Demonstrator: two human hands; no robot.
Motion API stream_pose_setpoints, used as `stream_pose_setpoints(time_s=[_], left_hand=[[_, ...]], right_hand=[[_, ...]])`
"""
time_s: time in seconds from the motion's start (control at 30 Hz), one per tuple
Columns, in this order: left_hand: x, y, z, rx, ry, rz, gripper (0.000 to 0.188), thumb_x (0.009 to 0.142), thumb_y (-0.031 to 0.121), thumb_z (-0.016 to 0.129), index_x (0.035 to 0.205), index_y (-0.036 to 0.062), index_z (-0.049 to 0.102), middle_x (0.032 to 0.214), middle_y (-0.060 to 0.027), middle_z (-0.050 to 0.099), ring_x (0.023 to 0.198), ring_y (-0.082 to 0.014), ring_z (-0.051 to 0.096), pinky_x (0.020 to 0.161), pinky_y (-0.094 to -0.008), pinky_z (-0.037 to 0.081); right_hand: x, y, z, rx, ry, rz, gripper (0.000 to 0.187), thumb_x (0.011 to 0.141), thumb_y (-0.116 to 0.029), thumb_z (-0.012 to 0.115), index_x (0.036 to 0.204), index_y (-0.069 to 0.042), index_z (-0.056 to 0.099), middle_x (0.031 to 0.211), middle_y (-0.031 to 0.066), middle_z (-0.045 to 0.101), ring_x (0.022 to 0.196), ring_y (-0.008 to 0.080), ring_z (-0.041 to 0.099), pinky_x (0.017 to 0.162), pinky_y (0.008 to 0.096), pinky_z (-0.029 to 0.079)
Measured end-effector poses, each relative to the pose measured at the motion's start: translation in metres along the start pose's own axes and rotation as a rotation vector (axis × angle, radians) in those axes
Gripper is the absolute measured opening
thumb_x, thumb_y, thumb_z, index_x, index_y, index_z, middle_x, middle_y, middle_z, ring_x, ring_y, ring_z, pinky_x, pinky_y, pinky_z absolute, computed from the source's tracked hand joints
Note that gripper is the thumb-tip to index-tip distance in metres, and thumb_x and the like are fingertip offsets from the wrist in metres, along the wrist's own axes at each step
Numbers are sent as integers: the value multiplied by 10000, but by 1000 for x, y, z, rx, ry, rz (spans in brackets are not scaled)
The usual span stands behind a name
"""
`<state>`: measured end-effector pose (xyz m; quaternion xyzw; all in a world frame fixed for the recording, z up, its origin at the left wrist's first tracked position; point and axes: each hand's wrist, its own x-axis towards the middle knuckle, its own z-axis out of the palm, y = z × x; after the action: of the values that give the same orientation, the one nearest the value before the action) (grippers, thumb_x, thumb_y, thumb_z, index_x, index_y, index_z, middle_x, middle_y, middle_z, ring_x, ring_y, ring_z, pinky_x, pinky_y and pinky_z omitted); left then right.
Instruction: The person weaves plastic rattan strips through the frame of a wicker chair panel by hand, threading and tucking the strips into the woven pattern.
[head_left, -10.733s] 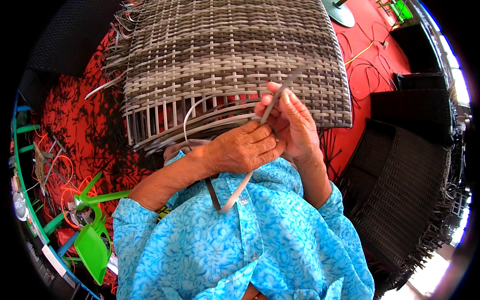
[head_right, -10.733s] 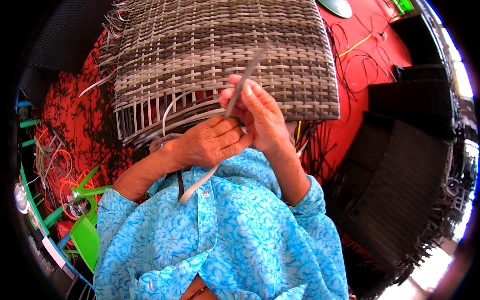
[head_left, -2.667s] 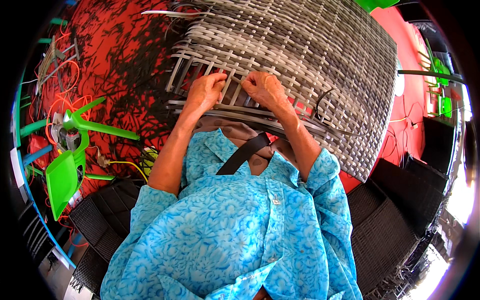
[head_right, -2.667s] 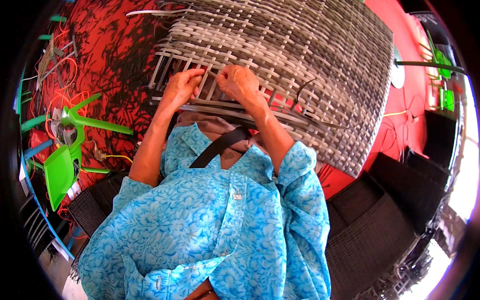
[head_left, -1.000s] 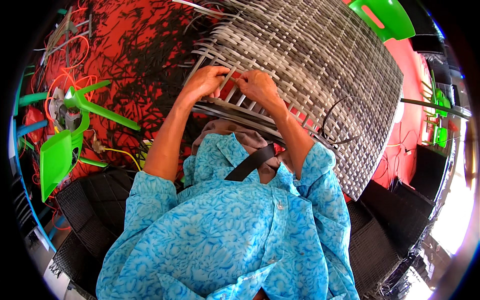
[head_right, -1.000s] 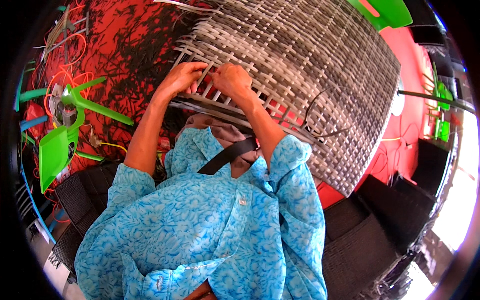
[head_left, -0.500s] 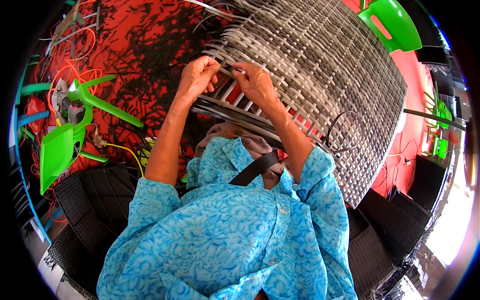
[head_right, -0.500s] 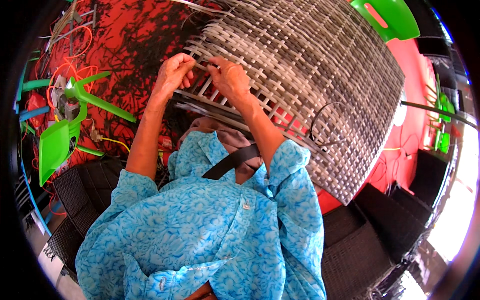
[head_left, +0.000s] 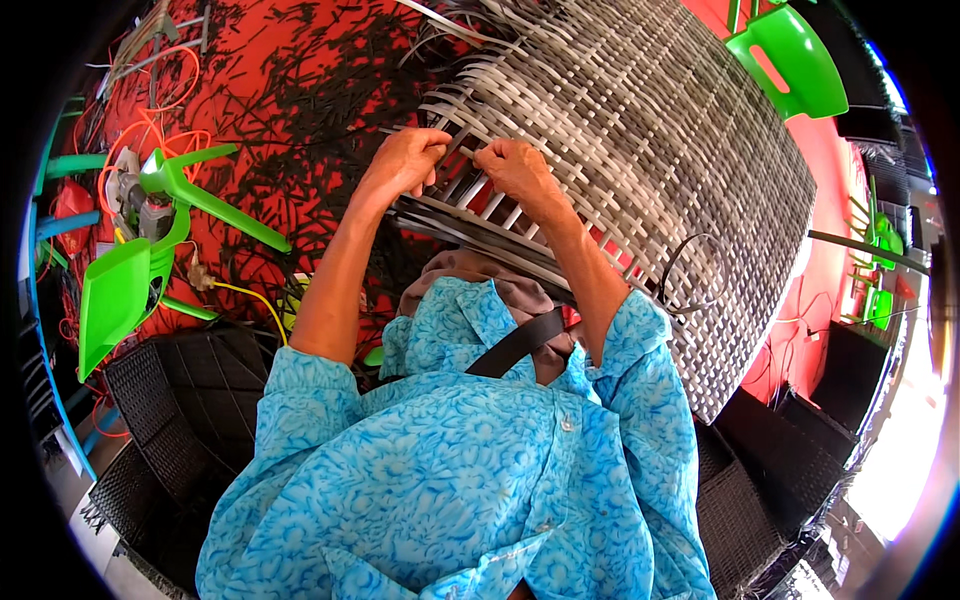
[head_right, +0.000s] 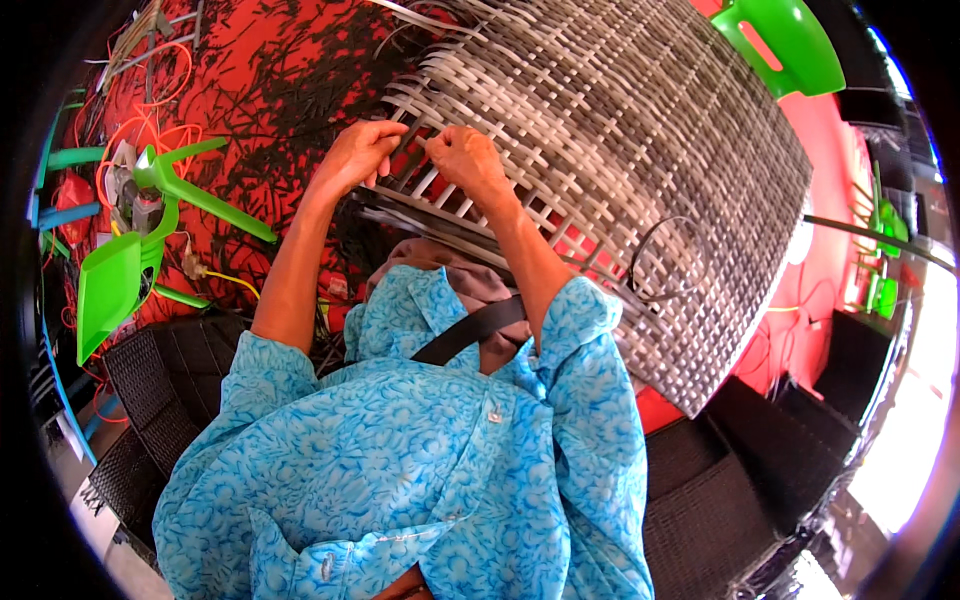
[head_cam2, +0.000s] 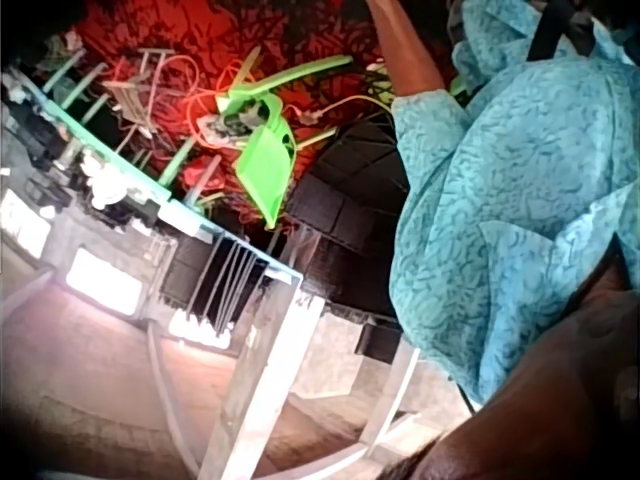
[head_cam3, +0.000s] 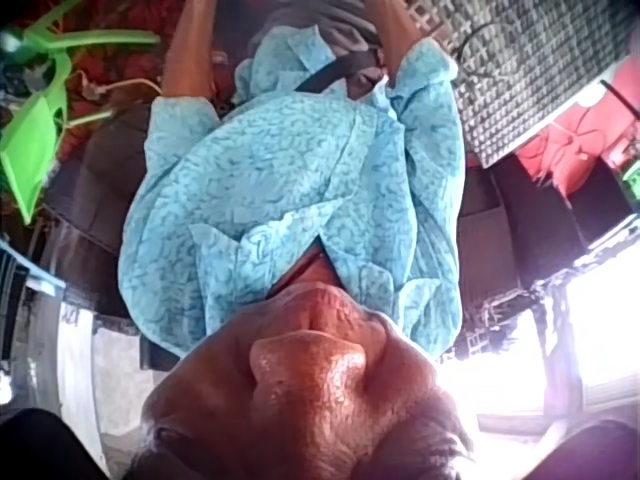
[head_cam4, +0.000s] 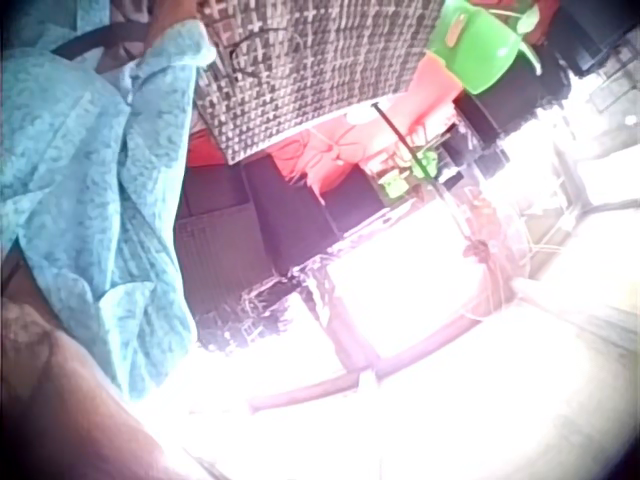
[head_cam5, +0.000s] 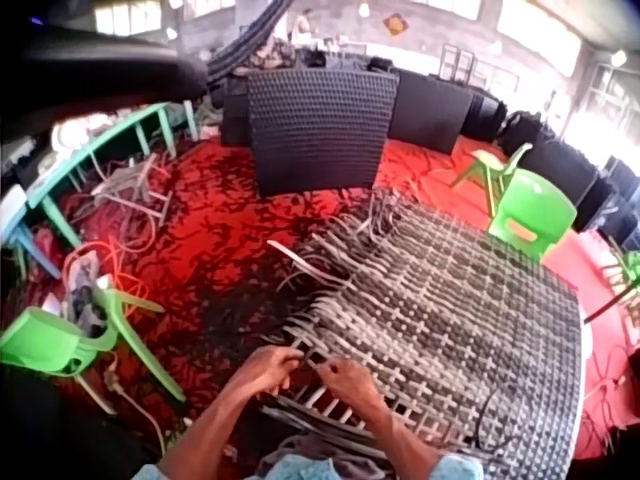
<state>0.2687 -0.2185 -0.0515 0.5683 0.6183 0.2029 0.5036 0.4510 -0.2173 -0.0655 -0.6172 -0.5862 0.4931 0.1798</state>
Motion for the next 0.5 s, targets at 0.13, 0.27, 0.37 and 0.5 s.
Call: stream_pose_setpoints(time_s=[0.13,0.27,0.37,0.5], left_hand=[[8,13,-2,22,-141,-82,352,897,180,490,1197,17,574,543,-27,548,362,-88,457,355,-255,347],[13,10,-3,-53,-161,-110,294,882,202,515,1094,25,616,542,-16,547,357,-84,455,332,-250,318],[12,3,-2,-129,-67,-140,214,875,217,534,969,52,634,554,-4,552,363,-74,457,327,-230,302],[26,-9,-11,-242,17,-124,166,868,199,572,868,42,626,596,-27,585,413,-89,511,343,-225,330]], right_hand=[[9,-8,5,-203,53,48,290,789,-348,585,831,-82,692,768,143,676,776,290,653,725,391,498],[11,-7,6,-199,28,107,262,790,-344,604,839,-107,703,802,143,679,794,290,653,726,382,505],[1,1,13,-105,147,-57,196,805,-272,613,832,-93,687,806,139,674,782,302,644,710,388,508],[-43,4,11,-167,293,-413,151,778,-126,645,919,-75,626,844,107,631,753,317,620,650,434,490]])
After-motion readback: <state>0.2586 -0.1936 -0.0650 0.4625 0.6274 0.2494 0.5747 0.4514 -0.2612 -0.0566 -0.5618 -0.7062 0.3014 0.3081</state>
